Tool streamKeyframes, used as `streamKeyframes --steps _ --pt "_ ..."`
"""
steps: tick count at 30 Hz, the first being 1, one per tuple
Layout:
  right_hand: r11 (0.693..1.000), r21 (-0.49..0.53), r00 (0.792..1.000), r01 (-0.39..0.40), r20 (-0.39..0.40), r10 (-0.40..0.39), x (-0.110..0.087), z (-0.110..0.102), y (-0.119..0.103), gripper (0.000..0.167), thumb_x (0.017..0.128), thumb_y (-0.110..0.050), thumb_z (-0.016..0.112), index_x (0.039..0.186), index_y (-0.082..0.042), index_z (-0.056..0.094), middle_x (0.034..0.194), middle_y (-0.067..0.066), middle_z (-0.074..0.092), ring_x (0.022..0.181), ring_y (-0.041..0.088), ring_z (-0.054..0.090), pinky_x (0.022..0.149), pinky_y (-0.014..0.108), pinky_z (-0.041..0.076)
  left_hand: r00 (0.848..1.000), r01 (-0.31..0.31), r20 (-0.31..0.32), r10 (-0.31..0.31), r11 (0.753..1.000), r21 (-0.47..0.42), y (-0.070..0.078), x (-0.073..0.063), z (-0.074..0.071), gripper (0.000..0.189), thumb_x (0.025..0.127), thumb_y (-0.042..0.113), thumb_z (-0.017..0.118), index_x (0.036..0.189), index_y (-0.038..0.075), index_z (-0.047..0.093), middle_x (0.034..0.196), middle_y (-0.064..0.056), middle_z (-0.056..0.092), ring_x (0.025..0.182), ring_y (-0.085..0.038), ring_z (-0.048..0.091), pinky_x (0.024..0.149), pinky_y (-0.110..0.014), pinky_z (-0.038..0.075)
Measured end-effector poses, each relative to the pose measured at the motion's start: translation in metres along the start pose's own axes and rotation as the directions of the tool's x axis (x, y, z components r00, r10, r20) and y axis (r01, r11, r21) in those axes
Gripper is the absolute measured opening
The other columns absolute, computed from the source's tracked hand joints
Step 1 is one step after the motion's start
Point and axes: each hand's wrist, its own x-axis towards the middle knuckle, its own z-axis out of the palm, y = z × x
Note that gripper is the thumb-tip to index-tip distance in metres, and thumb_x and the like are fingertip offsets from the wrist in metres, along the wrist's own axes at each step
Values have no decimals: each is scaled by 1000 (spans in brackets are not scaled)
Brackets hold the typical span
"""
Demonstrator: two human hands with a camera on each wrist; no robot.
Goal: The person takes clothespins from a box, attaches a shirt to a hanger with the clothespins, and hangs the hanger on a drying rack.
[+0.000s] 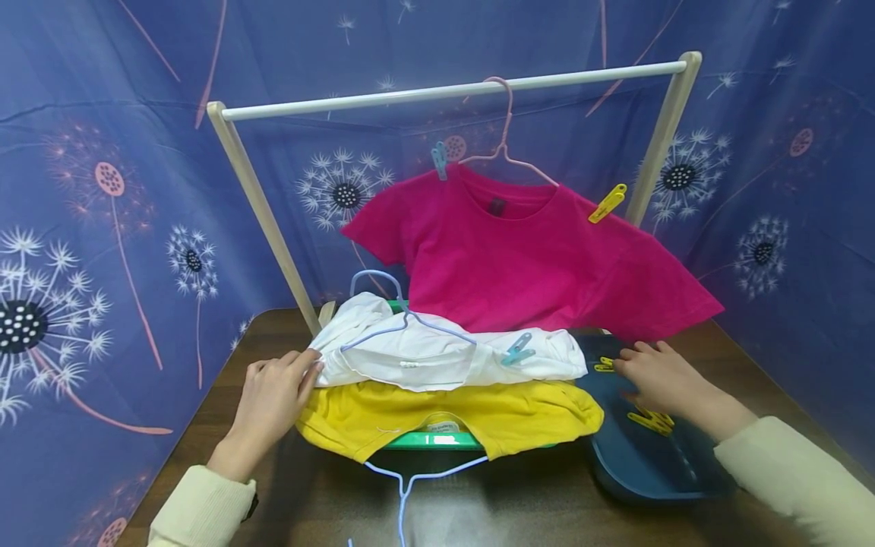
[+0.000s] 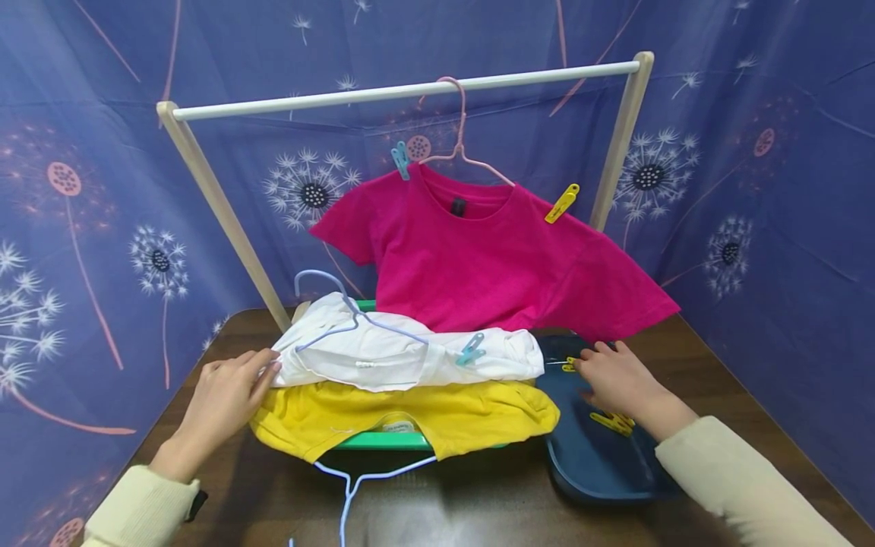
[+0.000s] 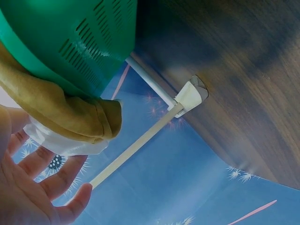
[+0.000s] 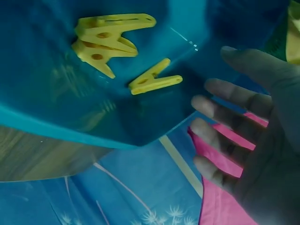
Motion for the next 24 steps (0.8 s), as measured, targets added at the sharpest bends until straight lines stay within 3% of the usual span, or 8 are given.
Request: streamKeyframes --steps 9,17,24 --pt "1000 26 982 -14 186 9 -2 11 -2 32 58 -29 83 82 -14 69 86 3 66 75 24 50 76 55 43 1000 0 -8 0 1000 -1 -1 0 2 16 88 22 59 99 11 63 83 -9 67 72 -32 64 73 -53 41" --pt "999 40 966 -22 259 10 -4 17 -5 32 59 -23 83 84 -12 67 83 2 65 78 24 52 80 56 43 1000 2 -7 -2 1000 -1 -2 -1 3 16 88 23 59 99 12 63 82 -9 67 72 -31 64 73 -53 41" --pt "999 50 962 -16 272 2 -5 19 -7 34 55 -24 86 81 -13 67 88 4 67 77 21 50 74 48 44 1000 2 -8 -2 1000 -6 -1 -1 2 15 88 22 59 98 12 63 82 -8 66 72 -32 64 74 -54 41"
